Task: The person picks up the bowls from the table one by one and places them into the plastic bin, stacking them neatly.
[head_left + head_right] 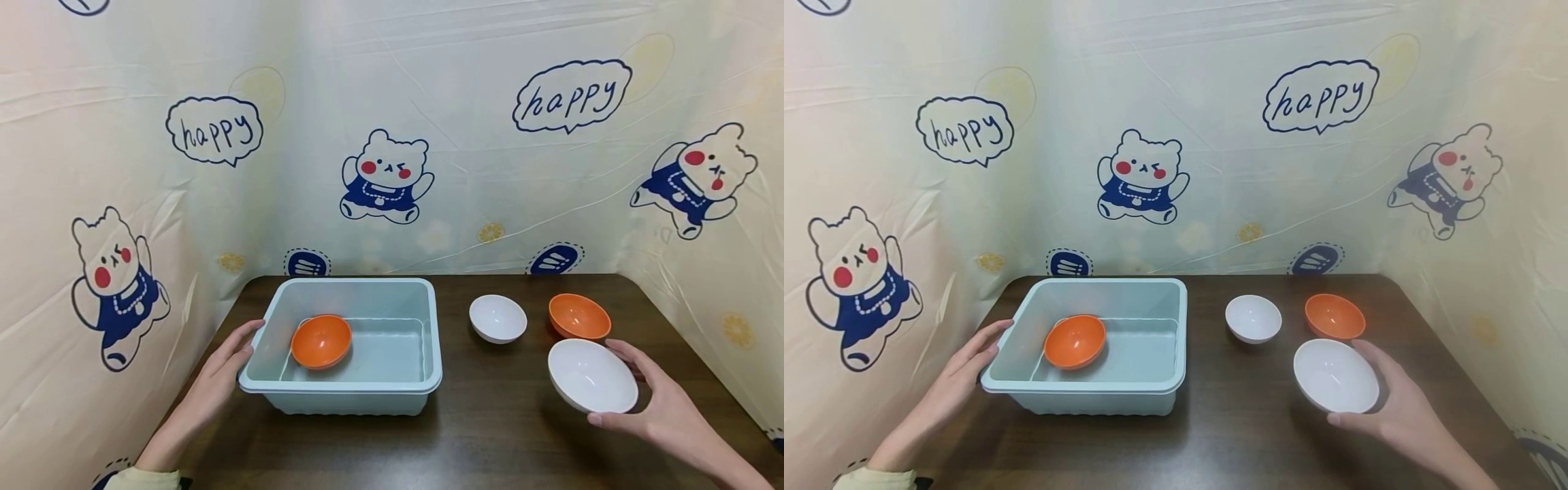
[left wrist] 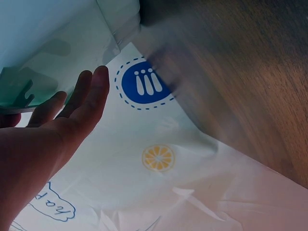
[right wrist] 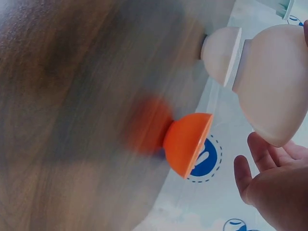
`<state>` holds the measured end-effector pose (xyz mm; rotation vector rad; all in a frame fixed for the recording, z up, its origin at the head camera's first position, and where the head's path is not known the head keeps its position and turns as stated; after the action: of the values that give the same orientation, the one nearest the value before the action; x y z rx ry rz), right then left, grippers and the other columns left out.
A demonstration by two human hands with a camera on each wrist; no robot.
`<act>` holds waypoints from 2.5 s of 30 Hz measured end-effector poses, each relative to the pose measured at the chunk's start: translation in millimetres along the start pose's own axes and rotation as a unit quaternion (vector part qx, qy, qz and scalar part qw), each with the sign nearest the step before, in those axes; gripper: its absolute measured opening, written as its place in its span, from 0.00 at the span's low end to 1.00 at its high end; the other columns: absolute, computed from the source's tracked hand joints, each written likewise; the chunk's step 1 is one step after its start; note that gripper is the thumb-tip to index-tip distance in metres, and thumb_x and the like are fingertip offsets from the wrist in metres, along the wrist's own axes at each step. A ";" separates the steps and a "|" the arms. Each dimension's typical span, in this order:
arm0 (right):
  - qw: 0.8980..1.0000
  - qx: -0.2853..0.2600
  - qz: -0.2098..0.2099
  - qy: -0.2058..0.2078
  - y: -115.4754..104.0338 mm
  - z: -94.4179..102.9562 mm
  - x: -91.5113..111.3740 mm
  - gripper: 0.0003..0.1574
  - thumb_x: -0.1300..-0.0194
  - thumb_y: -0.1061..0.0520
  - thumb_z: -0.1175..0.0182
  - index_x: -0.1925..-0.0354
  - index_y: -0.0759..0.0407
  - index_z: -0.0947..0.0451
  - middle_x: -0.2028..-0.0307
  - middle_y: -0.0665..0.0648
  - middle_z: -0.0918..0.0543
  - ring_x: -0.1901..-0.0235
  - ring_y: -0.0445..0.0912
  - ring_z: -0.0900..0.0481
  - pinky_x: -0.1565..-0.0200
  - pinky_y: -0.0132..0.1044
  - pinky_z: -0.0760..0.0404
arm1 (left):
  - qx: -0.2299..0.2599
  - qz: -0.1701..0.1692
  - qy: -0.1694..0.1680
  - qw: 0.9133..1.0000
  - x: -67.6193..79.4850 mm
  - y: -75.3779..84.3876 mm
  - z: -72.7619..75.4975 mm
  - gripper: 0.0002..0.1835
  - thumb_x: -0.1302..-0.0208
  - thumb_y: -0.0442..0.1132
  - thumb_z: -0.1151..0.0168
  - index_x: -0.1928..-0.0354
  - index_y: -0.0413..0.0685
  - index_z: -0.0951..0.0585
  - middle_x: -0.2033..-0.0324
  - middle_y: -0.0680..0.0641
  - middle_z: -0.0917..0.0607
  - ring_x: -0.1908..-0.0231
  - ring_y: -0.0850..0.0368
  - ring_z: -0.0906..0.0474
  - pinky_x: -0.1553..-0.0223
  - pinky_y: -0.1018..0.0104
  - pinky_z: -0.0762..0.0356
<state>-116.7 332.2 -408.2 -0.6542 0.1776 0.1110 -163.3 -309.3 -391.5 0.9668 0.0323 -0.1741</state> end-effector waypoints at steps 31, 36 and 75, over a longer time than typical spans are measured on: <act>0.999 -0.020 0.031 0.010 -31.3 13.4 -4.1 0.71 0.57 0.48 0.11 0.21 0.46 0.39 0.34 0.61 0.25 0.51 0.33 0.33 0.58 0.29 0.31 | 0.011 -0.005 0.002 1.000 0.3 0.9 -0.6 0.27 0.12 0.41 0.64 0.20 0.39 0.42 0.23 0.31 0.40 0.29 0.32 0.40 0.33 0.59 0.32; 0.999 -0.024 0.034 0.005 -38.2 16.0 -6.1 0.70 0.56 0.48 0.12 0.21 0.46 0.39 0.33 0.61 0.25 0.51 0.34 0.33 0.57 0.30 0.30 | 0.021 0.001 0.002 1.000 0.4 -0.5 -2.0 0.26 0.13 0.39 0.64 0.20 0.37 0.43 0.23 0.29 0.41 0.28 0.29 0.42 0.34 0.24 0.43; 0.991 -0.057 0.121 0.005 -103.4 13.1 -36.8 0.70 0.60 0.47 0.10 0.23 0.38 0.36 0.37 0.48 0.23 0.46 0.40 0.30 0.49 0.34 0.32 | 0.005 -0.021 0.010 1.000 -0.7 -1.4 -1.6 0.25 0.13 0.38 0.62 0.21 0.37 0.41 0.24 0.29 0.38 0.31 0.32 0.36 0.48 0.85 0.38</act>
<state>-134.7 257.0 -329.3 -0.7466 0.2620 0.3522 -164.2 -308.6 -393.5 0.9785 0.0702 -0.2029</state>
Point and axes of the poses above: each hand's wrist, its own x-axis away from the middle knuckle, its own z-axis out of the back of the hand, y = z × x, the point moved 1 cm from there along -x, towards the middle knuckle
